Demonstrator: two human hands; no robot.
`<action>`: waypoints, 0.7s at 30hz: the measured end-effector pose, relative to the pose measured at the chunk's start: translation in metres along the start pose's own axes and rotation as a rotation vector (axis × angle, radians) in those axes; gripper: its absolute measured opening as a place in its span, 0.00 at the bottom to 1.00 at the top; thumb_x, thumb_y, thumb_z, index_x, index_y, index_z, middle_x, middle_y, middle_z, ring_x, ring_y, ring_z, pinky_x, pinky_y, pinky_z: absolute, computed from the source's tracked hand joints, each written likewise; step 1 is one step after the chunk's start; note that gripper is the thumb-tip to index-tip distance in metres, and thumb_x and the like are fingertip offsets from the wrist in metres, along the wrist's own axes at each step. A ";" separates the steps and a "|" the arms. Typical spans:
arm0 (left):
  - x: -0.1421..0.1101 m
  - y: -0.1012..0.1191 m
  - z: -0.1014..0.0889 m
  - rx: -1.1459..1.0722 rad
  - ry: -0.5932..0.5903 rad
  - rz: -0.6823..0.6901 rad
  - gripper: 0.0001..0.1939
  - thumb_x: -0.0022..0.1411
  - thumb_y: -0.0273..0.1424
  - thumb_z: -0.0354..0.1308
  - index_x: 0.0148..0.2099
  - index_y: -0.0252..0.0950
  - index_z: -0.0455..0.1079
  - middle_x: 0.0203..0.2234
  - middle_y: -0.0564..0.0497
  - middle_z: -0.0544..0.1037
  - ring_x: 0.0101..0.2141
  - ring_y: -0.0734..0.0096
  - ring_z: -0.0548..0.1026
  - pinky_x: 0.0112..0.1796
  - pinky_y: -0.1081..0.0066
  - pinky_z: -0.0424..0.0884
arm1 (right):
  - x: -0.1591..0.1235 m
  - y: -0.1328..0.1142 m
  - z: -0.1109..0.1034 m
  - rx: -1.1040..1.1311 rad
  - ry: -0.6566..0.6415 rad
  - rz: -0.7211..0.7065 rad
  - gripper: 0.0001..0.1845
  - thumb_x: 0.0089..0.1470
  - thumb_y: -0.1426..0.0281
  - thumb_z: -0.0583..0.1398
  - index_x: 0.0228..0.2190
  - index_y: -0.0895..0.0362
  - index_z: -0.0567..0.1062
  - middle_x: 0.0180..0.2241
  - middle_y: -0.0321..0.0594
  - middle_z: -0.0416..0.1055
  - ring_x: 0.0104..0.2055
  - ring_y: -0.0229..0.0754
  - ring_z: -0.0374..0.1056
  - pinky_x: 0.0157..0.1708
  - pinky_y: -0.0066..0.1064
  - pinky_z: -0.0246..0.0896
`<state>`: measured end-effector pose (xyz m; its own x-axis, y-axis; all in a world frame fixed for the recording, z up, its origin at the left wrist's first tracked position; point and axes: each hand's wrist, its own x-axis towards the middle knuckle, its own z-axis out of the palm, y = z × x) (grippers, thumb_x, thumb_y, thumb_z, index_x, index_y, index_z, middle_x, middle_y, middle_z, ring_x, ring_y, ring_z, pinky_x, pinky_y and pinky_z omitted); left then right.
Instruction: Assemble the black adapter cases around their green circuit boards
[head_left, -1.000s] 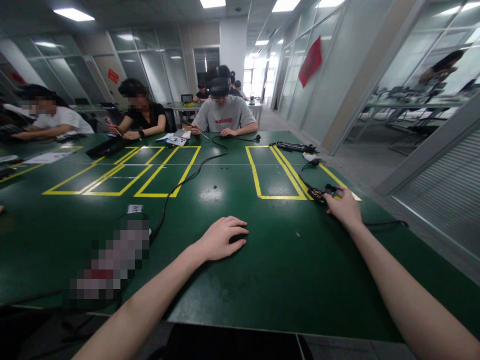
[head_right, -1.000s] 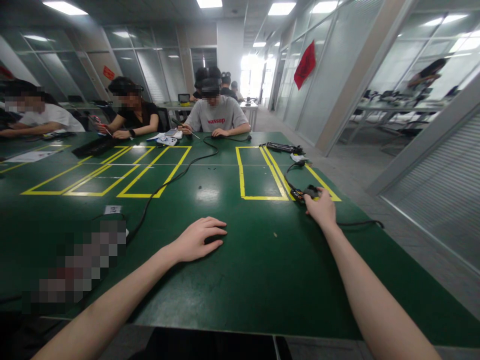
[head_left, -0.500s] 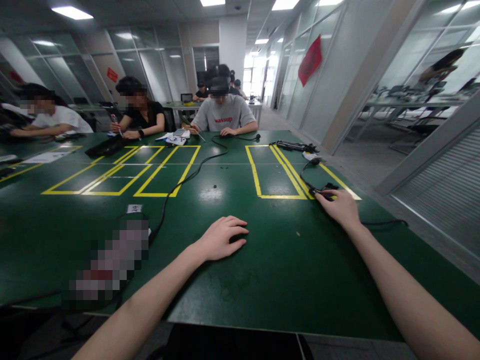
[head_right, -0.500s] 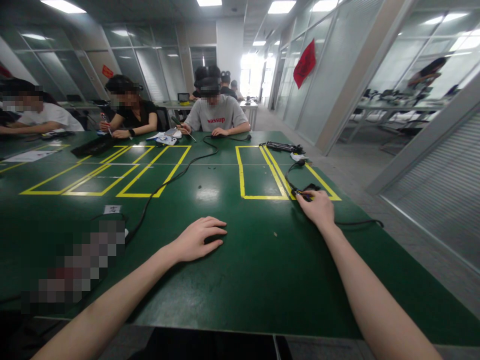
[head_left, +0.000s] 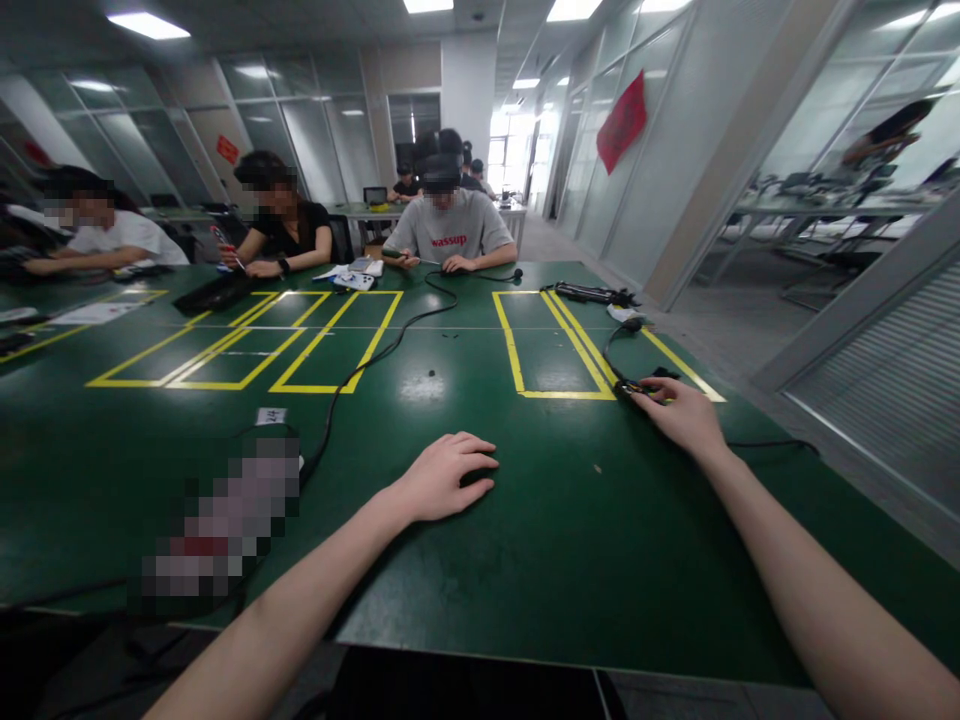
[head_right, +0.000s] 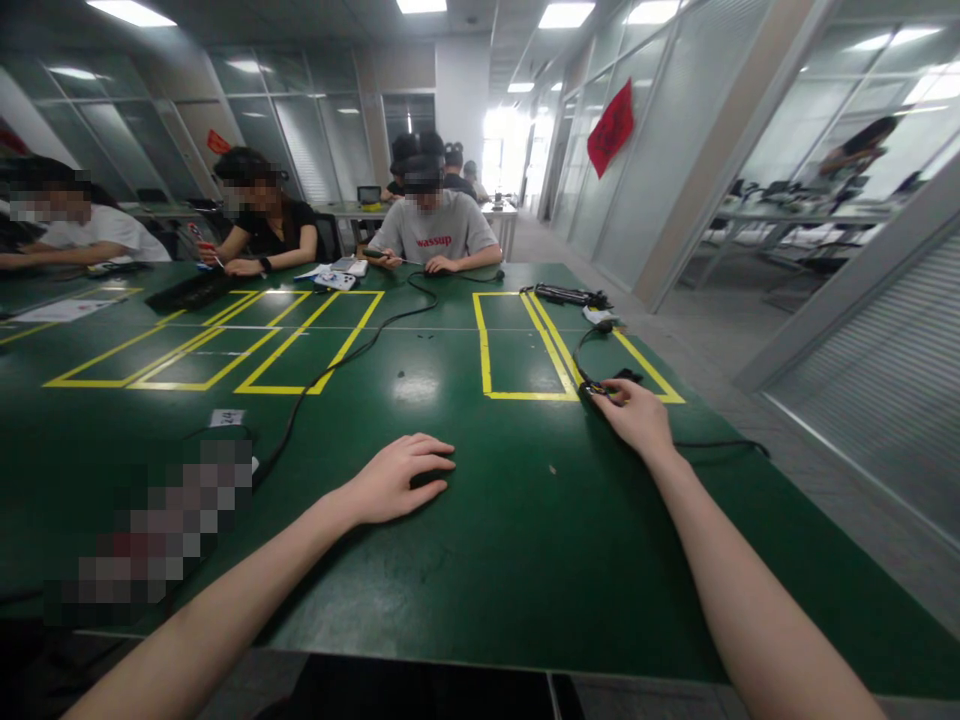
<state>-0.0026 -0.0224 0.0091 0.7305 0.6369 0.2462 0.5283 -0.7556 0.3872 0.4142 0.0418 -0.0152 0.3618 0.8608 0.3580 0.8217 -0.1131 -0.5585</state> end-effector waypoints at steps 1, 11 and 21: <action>0.000 0.000 0.000 -0.001 0.001 0.001 0.12 0.69 0.33 0.61 0.52 0.39 0.79 0.55 0.46 0.79 0.56 0.58 0.75 0.58 0.56 0.71 | 0.000 0.000 0.000 0.023 0.001 -0.009 0.25 0.46 0.51 0.63 0.40 0.55 0.81 0.30 0.45 0.79 0.34 0.53 0.74 0.31 0.38 0.65; -0.001 0.000 0.000 -0.015 -0.006 0.001 0.13 0.69 0.33 0.60 0.53 0.40 0.78 0.56 0.46 0.79 0.57 0.57 0.75 0.58 0.55 0.70 | -0.001 -0.002 -0.002 0.049 -0.021 0.008 0.23 0.43 0.57 0.64 0.41 0.53 0.71 0.30 0.39 0.78 0.30 0.48 0.72 0.28 0.33 0.59; -0.001 0.001 0.000 -0.013 -0.004 -0.001 0.12 0.69 0.33 0.60 0.53 0.40 0.78 0.56 0.46 0.79 0.56 0.57 0.75 0.58 0.56 0.70 | -0.003 -0.004 -0.009 -0.076 0.208 0.036 0.20 0.50 0.59 0.63 0.44 0.54 0.76 0.36 0.46 0.78 0.37 0.54 0.74 0.33 0.39 0.66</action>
<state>-0.0028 -0.0234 0.0091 0.7315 0.6373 0.2424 0.5237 -0.7528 0.3987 0.4138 0.0354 -0.0070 0.4679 0.7354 0.4901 0.8348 -0.1858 -0.5183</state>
